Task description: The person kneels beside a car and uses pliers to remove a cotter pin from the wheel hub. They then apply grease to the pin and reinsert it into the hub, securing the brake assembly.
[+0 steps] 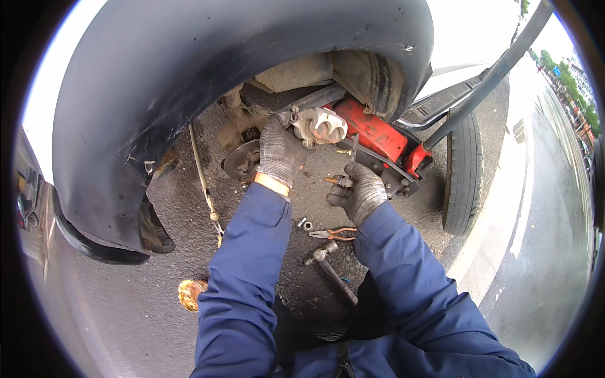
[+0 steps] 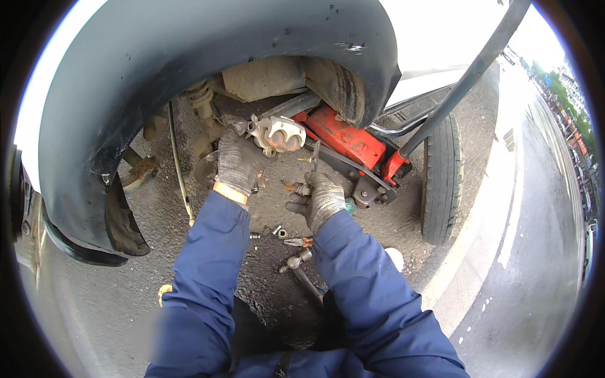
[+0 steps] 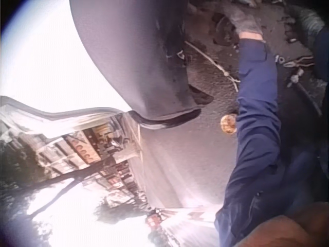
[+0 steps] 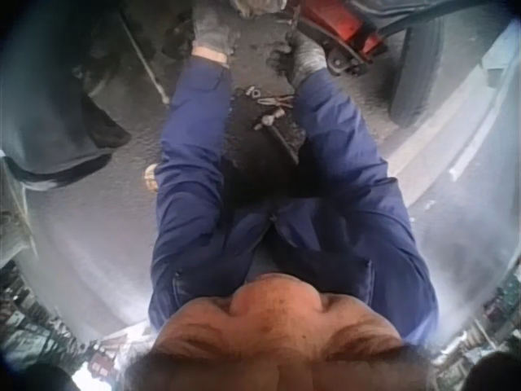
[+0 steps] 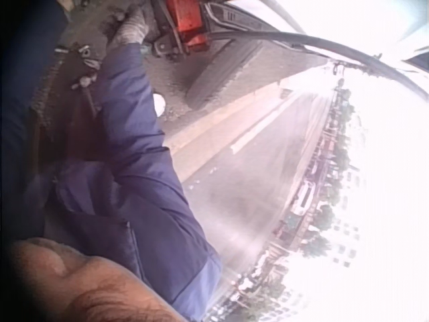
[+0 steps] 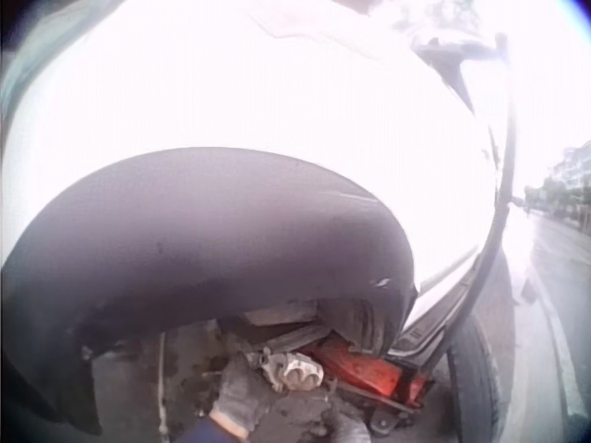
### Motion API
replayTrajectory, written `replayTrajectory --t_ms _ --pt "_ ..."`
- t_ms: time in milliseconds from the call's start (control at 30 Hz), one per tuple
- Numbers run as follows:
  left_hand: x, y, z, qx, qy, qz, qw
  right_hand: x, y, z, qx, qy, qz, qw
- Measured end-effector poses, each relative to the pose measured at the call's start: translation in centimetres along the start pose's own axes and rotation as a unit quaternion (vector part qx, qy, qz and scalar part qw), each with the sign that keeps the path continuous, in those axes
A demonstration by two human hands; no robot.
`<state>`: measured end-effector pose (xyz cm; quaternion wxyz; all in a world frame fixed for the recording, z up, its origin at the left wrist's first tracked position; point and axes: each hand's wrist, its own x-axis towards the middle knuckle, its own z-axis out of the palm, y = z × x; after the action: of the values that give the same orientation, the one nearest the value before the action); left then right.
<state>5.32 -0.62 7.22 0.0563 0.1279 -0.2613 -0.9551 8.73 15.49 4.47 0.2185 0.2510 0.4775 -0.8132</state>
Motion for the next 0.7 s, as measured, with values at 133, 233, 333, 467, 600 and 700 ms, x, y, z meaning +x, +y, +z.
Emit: replayTrajectory --t_ms 133,233,333,467,600,700 --pt "1.5 -0.2 -2.2 0.045 -0.034 0.013 0.998 -0.3 0.3 0.5 0.025 -0.019 0.061 0.998" --pt "2.0 0.1 -3.5 0.104 -0.06 0.029 0.992 0.0 0.4 1.0 0.055 -0.03 0.092 0.994" --pt "1.8 0.5 -4.4 0.12 -0.103 0.018 0.987 0.6 0.2 1.5 0.117 -0.054 0.094 0.987" --pt "1.7 0.3 -4.9 0.125 -0.121 0.013 0.985 1.1 0.4 2.0 0.161 -0.079 0.095 0.979" --pt "2.0 0.2 -5.3 0.128 -0.129 -0.001 0.983 1.3 1.0 2.3 0.157 -0.058 0.094 0.981" --pt "2.1 0.1 -5.5 0.133 -0.139 -0.004 0.981 1.5 1.4 2.5 0.162 -0.034 0.11 0.98"
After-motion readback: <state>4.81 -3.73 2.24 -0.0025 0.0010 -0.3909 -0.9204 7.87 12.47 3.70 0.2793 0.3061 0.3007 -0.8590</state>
